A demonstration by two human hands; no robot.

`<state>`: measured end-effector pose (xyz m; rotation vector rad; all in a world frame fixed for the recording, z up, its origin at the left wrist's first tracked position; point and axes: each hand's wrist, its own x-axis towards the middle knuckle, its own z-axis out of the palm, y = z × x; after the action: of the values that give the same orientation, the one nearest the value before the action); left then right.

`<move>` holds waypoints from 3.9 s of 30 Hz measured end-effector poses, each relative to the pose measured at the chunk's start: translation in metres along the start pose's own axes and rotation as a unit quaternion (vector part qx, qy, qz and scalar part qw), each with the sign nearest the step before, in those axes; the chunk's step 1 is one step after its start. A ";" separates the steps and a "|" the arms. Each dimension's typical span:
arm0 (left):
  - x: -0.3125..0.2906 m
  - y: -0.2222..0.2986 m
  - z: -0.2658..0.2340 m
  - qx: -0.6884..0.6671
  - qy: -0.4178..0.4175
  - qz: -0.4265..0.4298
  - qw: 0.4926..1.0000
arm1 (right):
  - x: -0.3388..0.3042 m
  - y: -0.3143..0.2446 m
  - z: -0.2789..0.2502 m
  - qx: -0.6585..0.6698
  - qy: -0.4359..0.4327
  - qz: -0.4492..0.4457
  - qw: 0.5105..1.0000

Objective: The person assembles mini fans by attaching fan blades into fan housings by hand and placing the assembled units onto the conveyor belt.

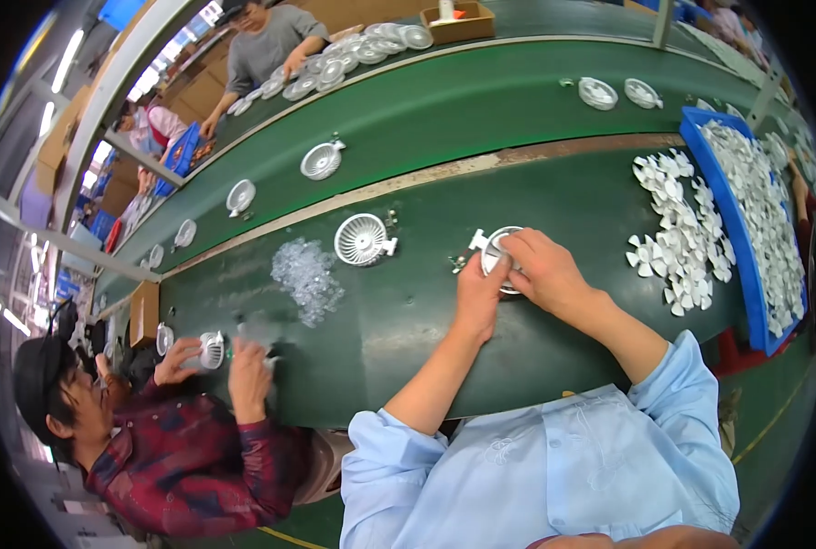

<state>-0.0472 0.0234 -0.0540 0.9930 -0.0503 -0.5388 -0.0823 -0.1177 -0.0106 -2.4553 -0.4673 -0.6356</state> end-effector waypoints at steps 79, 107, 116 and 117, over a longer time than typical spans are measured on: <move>0.008 0.024 -0.017 -0.026 0.021 -0.036 0.999 | -0.029 0.072 -0.043 -0.130 -0.136 0.187 0.964; -0.001 0.012 -0.006 0.264 -0.011 0.096 0.960 | 0.003 0.039 -0.018 0.247 -0.143 0.220 0.933; 0.004 0.005 -0.007 0.208 -0.006 0.031 0.978 | 0.014 0.070 -0.022 0.267 -0.246 0.271 0.891; 0.004 0.008 -0.006 0.186 0.008 0.043 0.982 | 0.023 0.082 -0.021 0.260 -0.217 0.293 0.894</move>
<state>-0.0387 0.0294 -0.0515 1.3522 -0.1853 -0.4495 -0.0339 -0.1904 -0.0179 -2.0348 -0.0235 0.2724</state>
